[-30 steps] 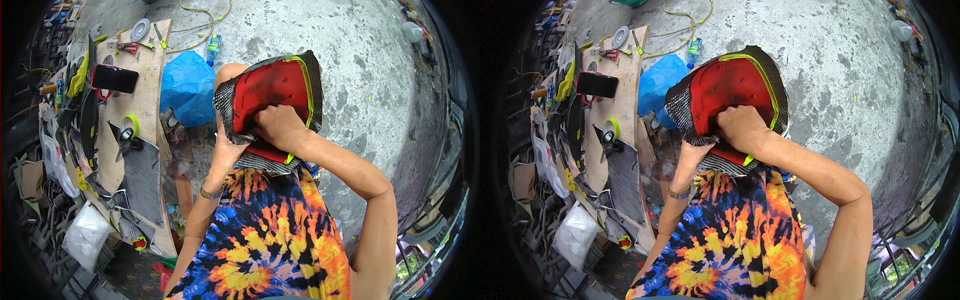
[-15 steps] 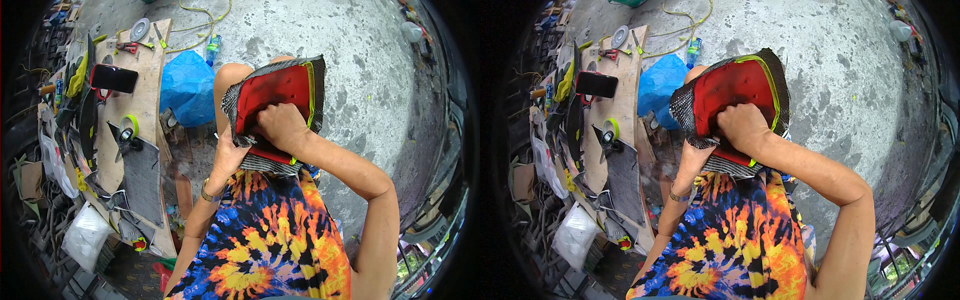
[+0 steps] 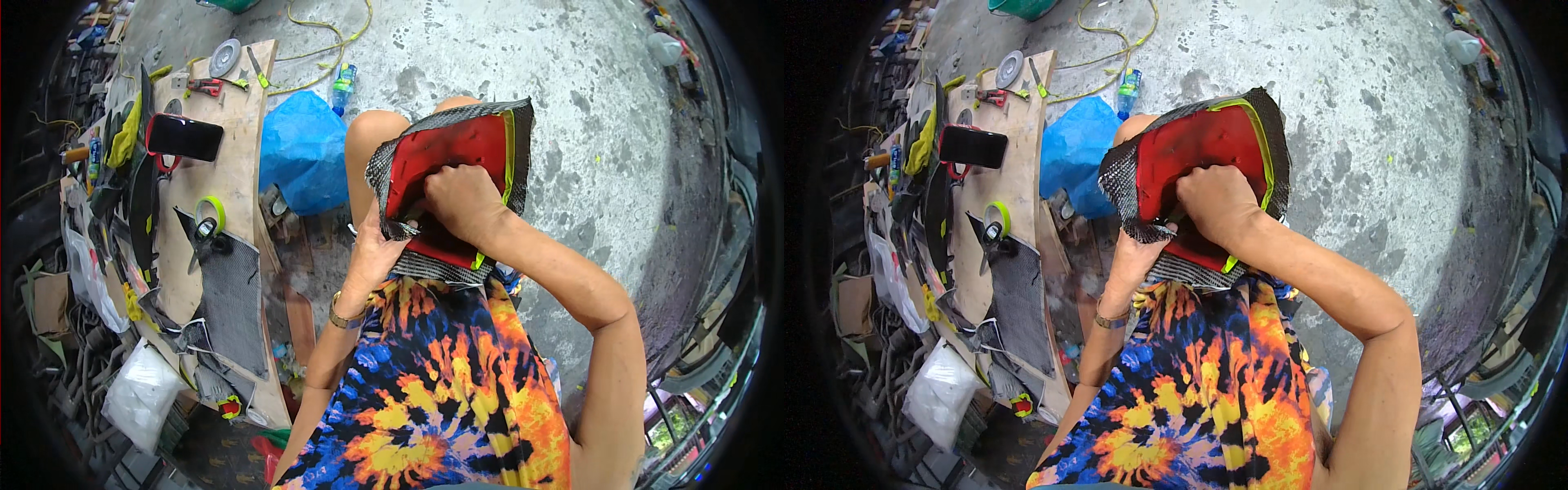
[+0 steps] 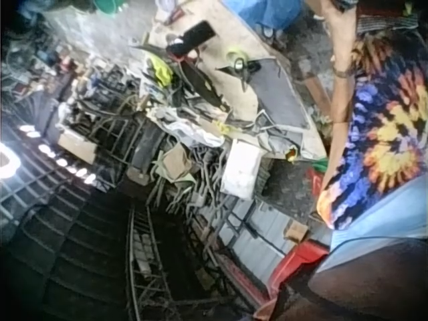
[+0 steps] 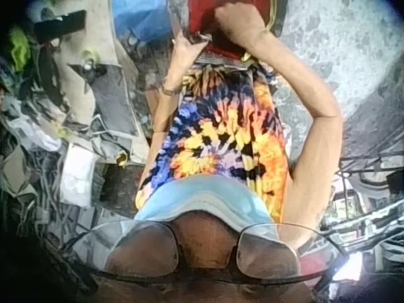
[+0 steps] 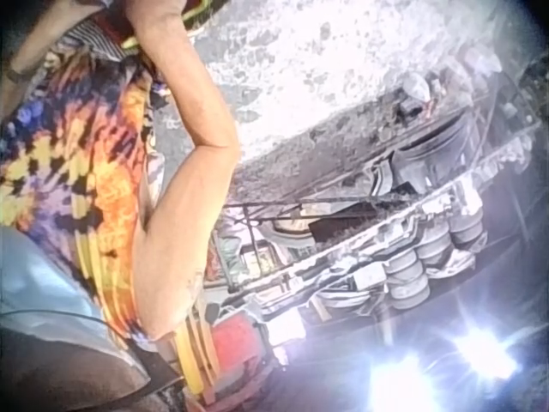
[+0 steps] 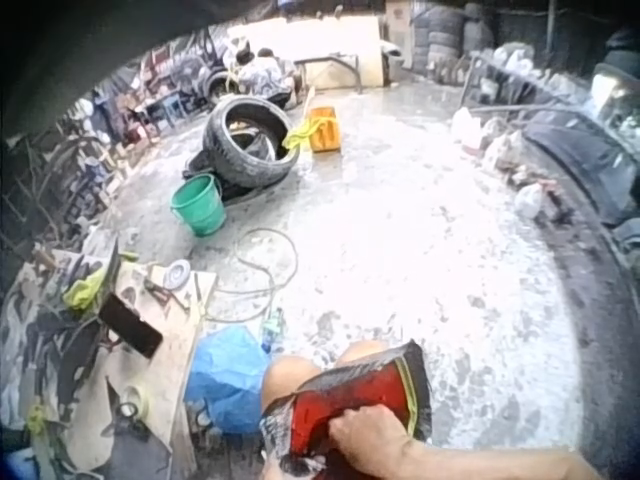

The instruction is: Trim and apply carbon fiber wrap material to a motorcycle tail light lens.

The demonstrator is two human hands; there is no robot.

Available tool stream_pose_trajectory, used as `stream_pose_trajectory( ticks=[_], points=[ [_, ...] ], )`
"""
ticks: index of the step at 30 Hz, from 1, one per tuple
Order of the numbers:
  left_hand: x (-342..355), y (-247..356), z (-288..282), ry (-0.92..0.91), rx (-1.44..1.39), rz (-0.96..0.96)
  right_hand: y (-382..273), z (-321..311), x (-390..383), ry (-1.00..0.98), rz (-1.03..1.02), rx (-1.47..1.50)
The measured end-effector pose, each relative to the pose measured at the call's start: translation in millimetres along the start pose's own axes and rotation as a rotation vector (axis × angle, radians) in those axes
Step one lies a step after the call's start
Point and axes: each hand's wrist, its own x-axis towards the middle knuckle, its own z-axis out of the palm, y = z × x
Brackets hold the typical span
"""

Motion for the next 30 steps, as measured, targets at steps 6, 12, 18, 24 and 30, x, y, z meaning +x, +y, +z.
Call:
stream_pose_trajectory(
  ticks=[6,12,18,24,30],
  points=[
    [-1.6,-7.4,-1.7,0.006,-0.012,0.059,6.9,2.9,0.0,-0.003,0.025,0.035],
    [-7.7,-21.9,-50.2,-0.293,-0.478,-0.320,26.1,-21.7,-5.5,-0.113,-0.081,0.333],
    [-10.5,2.3,-30.7,-0.412,-0.869,-0.184,56.1,-39.7,0.8,-0.466,-0.025,0.972],
    [-14.1,2.0,-18.2,-0.308,-1.090,-0.134,103.2,-72.7,-24.7,-0.323,-0.388,1.227],
    [-12.5,29.0,-27.4,-0.368,-1.217,-0.052,105.0,-97.4,-28.9,-0.282,-0.317,0.773]
  ],
)
